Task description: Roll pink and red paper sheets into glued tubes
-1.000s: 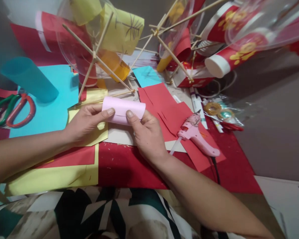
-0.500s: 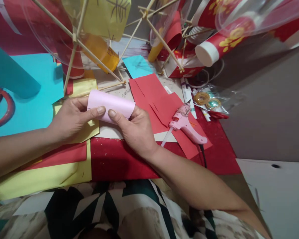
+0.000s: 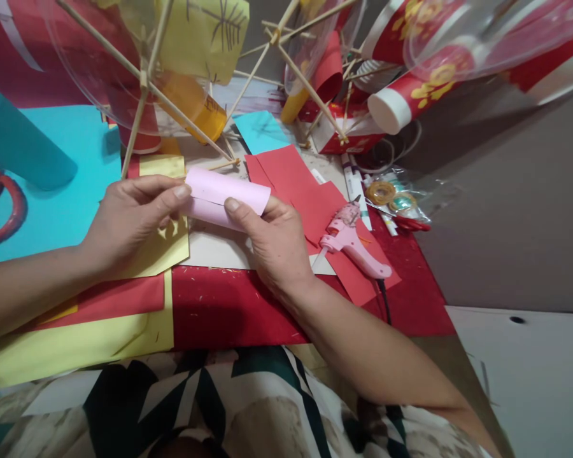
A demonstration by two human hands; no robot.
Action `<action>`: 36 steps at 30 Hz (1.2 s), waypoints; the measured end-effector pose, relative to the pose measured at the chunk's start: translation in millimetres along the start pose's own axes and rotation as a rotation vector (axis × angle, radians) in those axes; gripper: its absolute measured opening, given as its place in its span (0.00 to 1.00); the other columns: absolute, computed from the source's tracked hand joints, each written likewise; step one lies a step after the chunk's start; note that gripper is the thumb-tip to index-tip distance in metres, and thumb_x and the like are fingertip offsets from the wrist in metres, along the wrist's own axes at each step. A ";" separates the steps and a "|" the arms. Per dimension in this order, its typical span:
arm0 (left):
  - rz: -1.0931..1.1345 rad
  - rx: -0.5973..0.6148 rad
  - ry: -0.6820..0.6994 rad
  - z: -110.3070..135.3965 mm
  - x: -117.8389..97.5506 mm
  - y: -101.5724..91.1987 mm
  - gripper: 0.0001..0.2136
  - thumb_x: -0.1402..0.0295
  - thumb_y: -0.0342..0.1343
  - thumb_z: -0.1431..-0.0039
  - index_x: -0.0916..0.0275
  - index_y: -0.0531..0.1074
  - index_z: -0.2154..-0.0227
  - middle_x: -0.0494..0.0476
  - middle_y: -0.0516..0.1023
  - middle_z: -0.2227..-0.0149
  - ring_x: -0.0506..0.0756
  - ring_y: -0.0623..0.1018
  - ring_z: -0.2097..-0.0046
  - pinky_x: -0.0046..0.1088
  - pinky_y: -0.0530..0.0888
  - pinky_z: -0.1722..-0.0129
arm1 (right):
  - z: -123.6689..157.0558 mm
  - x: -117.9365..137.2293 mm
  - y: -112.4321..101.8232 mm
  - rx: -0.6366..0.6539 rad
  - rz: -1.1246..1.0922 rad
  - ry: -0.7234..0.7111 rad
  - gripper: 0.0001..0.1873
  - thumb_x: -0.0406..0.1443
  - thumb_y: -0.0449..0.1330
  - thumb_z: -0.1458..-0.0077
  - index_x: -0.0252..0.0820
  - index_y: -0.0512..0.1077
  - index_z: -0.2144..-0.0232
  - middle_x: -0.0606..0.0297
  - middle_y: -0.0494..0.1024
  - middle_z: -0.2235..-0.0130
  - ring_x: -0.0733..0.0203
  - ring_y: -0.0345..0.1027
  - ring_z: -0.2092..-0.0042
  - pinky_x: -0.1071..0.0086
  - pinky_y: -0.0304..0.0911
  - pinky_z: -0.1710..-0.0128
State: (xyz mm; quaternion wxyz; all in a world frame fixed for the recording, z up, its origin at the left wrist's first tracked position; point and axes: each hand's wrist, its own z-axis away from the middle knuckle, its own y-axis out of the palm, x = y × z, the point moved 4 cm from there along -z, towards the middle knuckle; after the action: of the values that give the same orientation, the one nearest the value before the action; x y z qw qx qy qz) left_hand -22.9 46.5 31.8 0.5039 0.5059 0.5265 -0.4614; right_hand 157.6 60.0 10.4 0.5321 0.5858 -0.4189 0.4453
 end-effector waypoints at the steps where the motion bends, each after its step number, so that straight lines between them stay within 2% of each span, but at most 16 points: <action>1: 0.012 0.055 -0.031 1.0 1.2 2.6 0.10 0.60 0.68 0.49 0.62 0.81 0.73 0.50 0.76 0.78 0.48 0.71 0.75 0.23 0.68 0.74 | 1.3 0.0 1.1 0.016 0.006 0.012 0.09 0.37 0.72 0.52 0.46 0.81 0.66 0.67 0.84 0.63 0.58 0.78 0.61 0.58 0.75 0.56; 3: 0.035 0.149 -0.106 3.2 4.1 7.0 0.10 0.60 0.68 0.48 0.63 0.80 0.75 0.48 0.71 0.83 0.47 0.66 0.80 0.24 0.64 0.78 | 4.0 -0.3 3.4 0.057 0.016 0.033 0.08 0.38 0.71 0.52 0.46 0.81 0.66 0.68 0.84 0.65 0.59 0.78 0.64 0.60 0.75 0.59; 5: 0.046 0.191 -0.151 4.6 5.3 9.2 0.12 0.60 0.67 0.48 0.63 0.78 0.78 0.47 0.68 0.85 0.46 0.64 0.81 0.23 0.60 0.80 | 6.1 0.0 5.1 0.094 0.028 0.030 0.08 0.38 0.71 0.50 0.46 0.81 0.65 0.68 0.84 0.65 0.60 0.78 0.64 0.61 0.75 0.60; 9: 0.053 0.199 -0.132 3.6 1.9 9.8 0.16 0.60 0.69 0.51 0.64 0.74 0.84 0.47 0.65 0.86 0.44 0.60 0.81 0.22 0.54 0.81 | 7.7 3.4 5.3 0.107 0.071 -0.028 0.07 0.38 0.69 0.48 0.47 0.81 0.64 0.69 0.84 0.64 0.59 0.78 0.61 0.62 0.75 0.59; 14: 0.151 0.207 -0.154 2.3 2.7 10.3 0.15 0.59 0.70 0.52 0.64 0.76 0.82 0.46 0.64 0.86 0.43 0.58 0.82 0.22 0.52 0.82 | 8.2 6.3 6.1 0.122 0.073 -0.054 0.06 0.38 0.67 0.45 0.49 0.81 0.63 0.70 0.85 0.64 0.61 0.79 0.61 0.62 0.76 0.58; 16: 0.180 0.223 -0.196 2.7 5.6 10.8 0.13 0.59 0.70 0.51 0.64 0.78 0.78 0.46 0.67 0.85 0.43 0.60 0.82 0.21 0.55 0.82 | 8.5 5.4 6.3 0.132 0.063 -0.045 0.06 0.38 0.67 0.45 0.49 0.81 0.62 0.70 0.85 0.63 0.61 0.79 0.62 0.62 0.76 0.57; 18: 0.217 0.251 -0.240 3.4 8.6 12.0 0.11 0.61 0.71 0.52 0.64 0.81 0.73 0.49 0.75 0.80 0.45 0.68 0.79 0.21 0.64 0.79 | 9.0 3.7 6.1 0.137 0.071 -0.029 0.07 0.39 0.68 0.45 0.48 0.81 0.62 0.70 0.85 0.62 0.61 0.79 0.61 0.63 0.75 0.57; 21: 0.263 0.274 -0.260 4.2 11.6 13.2 0.12 0.63 0.72 0.53 0.63 0.82 0.67 0.55 0.84 0.66 0.51 0.79 0.68 0.26 0.76 0.64 | 9.8 1.8 5.5 0.135 0.105 -0.008 0.10 0.39 0.70 0.48 0.48 0.81 0.61 0.69 0.85 0.61 0.61 0.79 0.60 0.64 0.75 0.57; 24: 0.240 0.247 -0.227 4.2 13.0 12.1 0.13 0.63 0.72 0.54 0.63 0.83 0.66 0.58 0.84 0.62 0.55 0.82 0.63 0.32 0.78 0.57 | 10.2 2.9 5.6 0.121 0.144 -0.003 0.13 0.39 0.71 0.51 0.48 0.81 0.61 0.69 0.85 0.60 0.60 0.79 0.59 0.63 0.75 0.56; 31: 0.202 0.227 -0.177 5.9 10.1 12.4 0.13 0.61 0.71 0.53 0.63 0.83 0.67 0.58 0.85 0.64 0.57 0.83 0.62 0.33 0.80 0.60 | 10.5 8.2 5.9 0.100 0.199 -0.038 0.12 0.40 0.72 0.52 0.48 0.81 0.63 0.69 0.85 0.61 0.59 0.79 0.60 0.60 0.75 0.56; 36: 0.254 0.195 -0.172 4.2 7.6 11.1 0.14 0.61 0.72 0.53 0.63 0.82 0.65 0.58 0.84 0.65 0.57 0.82 0.59 0.32 0.79 0.59 | 9.5 11.0 1.8 0.037 0.246 -0.082 0.07 0.43 0.69 0.49 0.49 0.82 0.67 0.70 0.85 0.63 0.60 0.77 0.62 0.62 0.74 0.57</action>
State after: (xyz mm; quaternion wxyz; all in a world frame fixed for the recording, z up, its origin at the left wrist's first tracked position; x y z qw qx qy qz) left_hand -11.4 43.5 24.2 0.5500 0.5735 0.3660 -0.4844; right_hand 159.5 50.2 21.2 0.4449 0.5573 -0.5008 0.4905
